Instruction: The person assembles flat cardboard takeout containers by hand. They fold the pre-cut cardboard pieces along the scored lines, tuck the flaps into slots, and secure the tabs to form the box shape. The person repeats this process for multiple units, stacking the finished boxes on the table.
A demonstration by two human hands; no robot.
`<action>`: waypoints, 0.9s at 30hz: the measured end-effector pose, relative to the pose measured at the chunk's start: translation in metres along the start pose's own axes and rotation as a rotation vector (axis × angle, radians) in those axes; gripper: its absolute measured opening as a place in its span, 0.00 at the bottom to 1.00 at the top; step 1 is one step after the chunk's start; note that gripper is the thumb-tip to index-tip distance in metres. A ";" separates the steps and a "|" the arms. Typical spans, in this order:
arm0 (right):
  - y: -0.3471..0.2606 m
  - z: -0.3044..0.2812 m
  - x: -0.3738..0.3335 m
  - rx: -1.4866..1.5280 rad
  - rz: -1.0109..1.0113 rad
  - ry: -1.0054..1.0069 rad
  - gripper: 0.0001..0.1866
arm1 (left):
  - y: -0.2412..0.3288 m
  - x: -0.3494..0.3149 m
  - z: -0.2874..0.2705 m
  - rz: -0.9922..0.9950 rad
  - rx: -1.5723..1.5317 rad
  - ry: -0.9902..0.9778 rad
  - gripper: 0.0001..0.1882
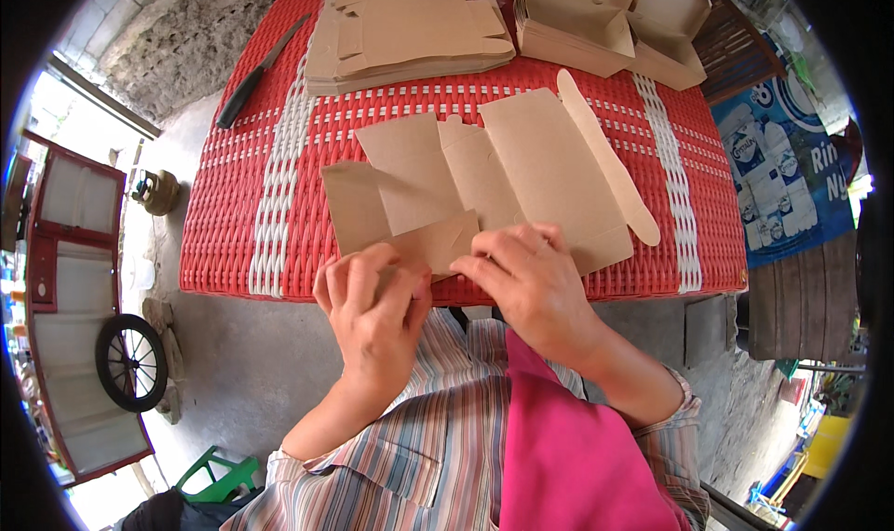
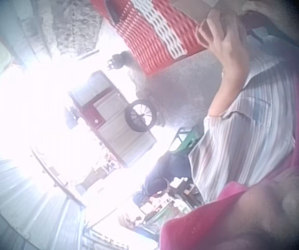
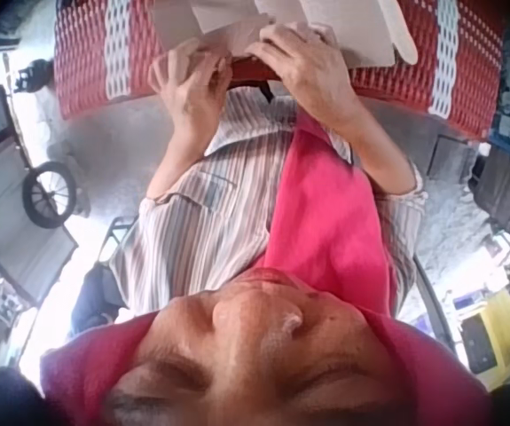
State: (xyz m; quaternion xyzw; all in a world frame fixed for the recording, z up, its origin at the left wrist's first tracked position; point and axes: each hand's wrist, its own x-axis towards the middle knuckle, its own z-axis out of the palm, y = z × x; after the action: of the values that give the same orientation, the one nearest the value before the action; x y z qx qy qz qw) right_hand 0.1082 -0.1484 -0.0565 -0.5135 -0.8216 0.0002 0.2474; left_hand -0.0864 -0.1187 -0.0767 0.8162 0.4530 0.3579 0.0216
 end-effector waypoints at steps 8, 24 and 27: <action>-0.006 0.014 -0.012 -0.032 -0.096 0.077 0.20 | -0.011 -0.011 -0.015 0.225 0.117 -0.171 0.18; -0.011 0.003 -0.034 -0.204 -0.003 0.060 0.20 | -0.005 -0.011 -0.023 0.232 0.128 -0.274 0.24; -0.012 0.006 -0.039 -0.104 0.074 0.039 0.26 | -0.011 -0.009 -0.028 0.215 0.053 -0.290 0.23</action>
State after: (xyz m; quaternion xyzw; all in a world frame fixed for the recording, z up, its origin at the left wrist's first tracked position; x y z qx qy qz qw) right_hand 0.1090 -0.1854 -0.0744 -0.5557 -0.7959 -0.0431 0.2363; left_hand -0.1141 -0.1273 -0.0650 0.9033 0.3645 0.2246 0.0270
